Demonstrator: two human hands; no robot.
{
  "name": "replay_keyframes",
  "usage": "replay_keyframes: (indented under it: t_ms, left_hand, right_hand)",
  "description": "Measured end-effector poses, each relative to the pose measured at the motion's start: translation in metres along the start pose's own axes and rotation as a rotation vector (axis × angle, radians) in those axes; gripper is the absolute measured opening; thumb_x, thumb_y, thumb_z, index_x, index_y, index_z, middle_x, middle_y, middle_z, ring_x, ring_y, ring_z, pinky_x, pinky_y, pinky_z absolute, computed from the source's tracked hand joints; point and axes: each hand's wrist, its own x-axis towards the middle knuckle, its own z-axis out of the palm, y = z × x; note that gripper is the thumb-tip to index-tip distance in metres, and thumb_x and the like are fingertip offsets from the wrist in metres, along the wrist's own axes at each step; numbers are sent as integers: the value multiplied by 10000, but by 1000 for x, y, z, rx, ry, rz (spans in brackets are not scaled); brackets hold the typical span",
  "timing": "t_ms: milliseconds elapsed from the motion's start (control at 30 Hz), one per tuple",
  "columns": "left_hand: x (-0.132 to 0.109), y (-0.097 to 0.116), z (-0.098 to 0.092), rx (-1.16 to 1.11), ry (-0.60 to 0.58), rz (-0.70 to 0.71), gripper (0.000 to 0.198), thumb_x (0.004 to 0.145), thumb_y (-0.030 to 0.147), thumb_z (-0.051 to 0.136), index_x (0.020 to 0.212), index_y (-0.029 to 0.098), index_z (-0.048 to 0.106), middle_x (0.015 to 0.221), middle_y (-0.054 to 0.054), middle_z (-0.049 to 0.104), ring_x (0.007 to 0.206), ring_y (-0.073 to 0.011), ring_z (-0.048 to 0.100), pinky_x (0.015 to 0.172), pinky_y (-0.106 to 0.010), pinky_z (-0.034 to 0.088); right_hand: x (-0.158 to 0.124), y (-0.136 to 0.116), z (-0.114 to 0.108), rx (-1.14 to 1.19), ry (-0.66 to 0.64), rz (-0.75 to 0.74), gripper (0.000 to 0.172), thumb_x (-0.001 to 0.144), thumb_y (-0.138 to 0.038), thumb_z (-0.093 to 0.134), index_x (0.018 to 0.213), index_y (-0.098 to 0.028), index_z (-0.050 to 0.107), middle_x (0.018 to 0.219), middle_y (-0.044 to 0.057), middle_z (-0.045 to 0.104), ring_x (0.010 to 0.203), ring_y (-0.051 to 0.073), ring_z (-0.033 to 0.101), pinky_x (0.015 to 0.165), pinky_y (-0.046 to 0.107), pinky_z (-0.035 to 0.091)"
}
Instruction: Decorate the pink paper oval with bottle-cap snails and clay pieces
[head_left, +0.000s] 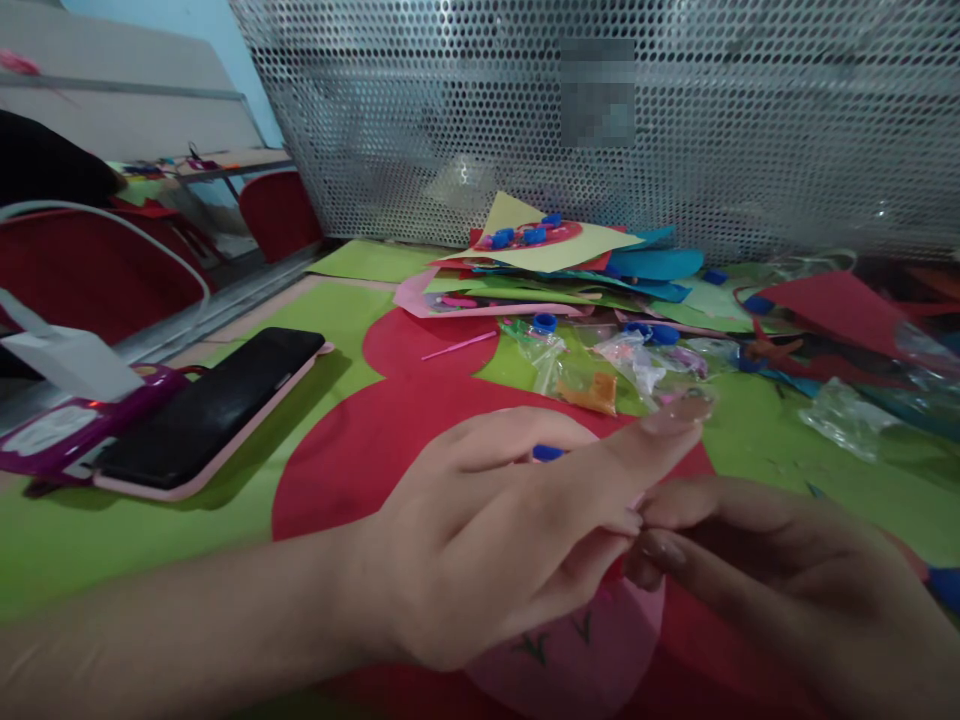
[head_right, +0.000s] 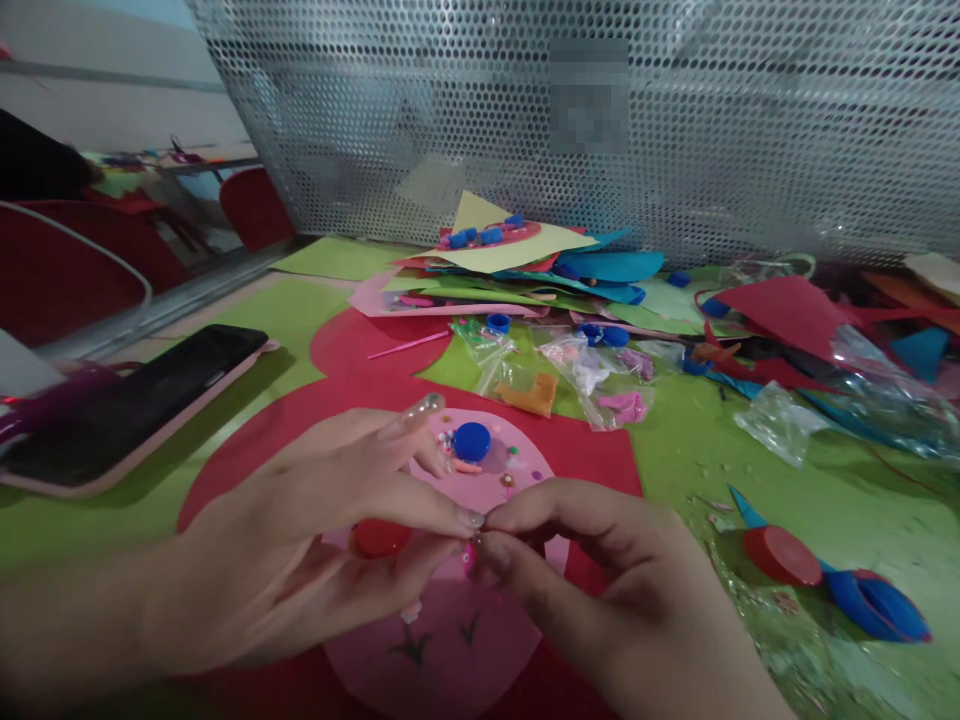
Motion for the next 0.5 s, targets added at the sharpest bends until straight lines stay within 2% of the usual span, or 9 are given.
replay_keyframes:
  t_ms: [100, 200, 267, 400, 500]
  left_hand:
    - [0, 0, 1, -27, 32, -12, 167, 781, 71, 553, 925, 148, 589, 728, 23, 694, 751, -104, 645, 855, -213, 509]
    - [1, 0, 1, -142, 18, -126, 143, 738, 68, 583, 801, 192, 611, 764, 31, 677, 710, -93, 637, 856, -224, 510]
    - [1, -1, 1, -235, 46, -210, 156, 727, 73, 592, 797, 211, 615, 749, 31, 671, 713, -110, 638, 828, -258, 531]
    - [0, -2, 1, -315, 124, -249, 199, 731, 54, 584, 845, 214, 621, 763, 18, 676, 747, -129, 639, 784, -256, 544]
    - [-1, -1, 2, -273, 37, -213, 170, 731, 63, 591, 836, 194, 617, 778, 23, 677, 767, -117, 640, 870, -248, 501]
  right_hand:
    - [-1, 1, 1, -13, -20, -16, 93, 711, -354, 638, 672, -286, 688, 597, -27, 671, 547, 145, 635, 507, 173, 523]
    - [-1, -2, 5, 21, 68, 9, 50, 676, -353, 672, 654, -311, 687, 584, -47, 668, 525, 115, 618, 508, 131, 502]
    - [-1, -4, 6, 58, 118, 20, 60, 659, -363, 689, 621, -317, 685, 564, -55, 666, 510, 97, 611, 516, 106, 494]
    - [1, -3, 5, 93, 47, -15, 12, 664, -328, 695, 662, -338, 702, 580, -52, 686, 513, 93, 629, 498, 92, 493]
    - [1, 0, 4, 88, 85, -13, 84, 652, -294, 707, 708, -356, 711, 610, -58, 697, 525, 86, 632, 513, 84, 493]
